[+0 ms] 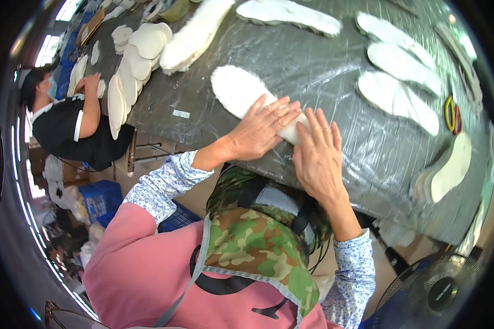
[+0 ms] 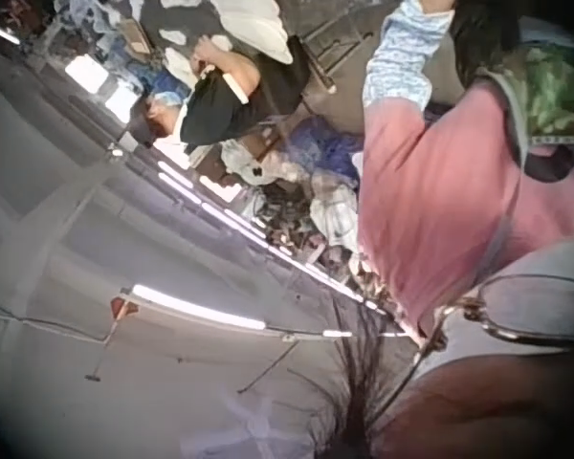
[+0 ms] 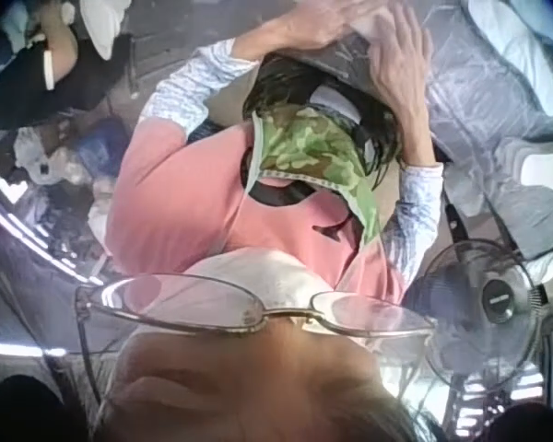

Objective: The recorder is shown assembling shoe insoles by aligning and pressing a soft white fabric layer onto a solid insole base.

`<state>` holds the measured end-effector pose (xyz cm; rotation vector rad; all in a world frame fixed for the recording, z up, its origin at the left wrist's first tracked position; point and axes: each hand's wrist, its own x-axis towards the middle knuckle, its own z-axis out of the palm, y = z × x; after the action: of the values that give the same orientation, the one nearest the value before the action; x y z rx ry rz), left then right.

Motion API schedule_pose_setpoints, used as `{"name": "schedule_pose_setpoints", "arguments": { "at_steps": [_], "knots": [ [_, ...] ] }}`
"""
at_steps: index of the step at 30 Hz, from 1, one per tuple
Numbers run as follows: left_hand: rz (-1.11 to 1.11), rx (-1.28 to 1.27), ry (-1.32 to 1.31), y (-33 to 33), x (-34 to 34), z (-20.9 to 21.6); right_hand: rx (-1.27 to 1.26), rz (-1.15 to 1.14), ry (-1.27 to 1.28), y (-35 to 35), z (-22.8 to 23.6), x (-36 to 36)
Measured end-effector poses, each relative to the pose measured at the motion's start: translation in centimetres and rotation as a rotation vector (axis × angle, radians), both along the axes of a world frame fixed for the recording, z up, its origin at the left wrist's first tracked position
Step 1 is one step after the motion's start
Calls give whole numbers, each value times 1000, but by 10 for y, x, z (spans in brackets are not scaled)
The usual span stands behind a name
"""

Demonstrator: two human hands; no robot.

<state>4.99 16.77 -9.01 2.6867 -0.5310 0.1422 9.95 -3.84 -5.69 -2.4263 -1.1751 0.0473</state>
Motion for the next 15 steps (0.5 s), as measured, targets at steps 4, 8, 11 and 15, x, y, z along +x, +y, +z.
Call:
{"name": "schedule_pose_setpoints", "arguments": {
  "at_steps": [4, 8, 11, 15],
  "knots": [
    [16, -306, 51, 18, 3, 2, 144, -40, -21, 34, 0, 19],
    [215, 51, 18, 73, 3, -6, -103, -66, -48, 44, -20, 8],
    [292, 57, 15, 110, 2, -10, -104, -52, -28, 44, -18, 11],
    [488, -391, -71, 130, 1, -16, 5, -51, 25, 40, -19, 19]
  ]
}}
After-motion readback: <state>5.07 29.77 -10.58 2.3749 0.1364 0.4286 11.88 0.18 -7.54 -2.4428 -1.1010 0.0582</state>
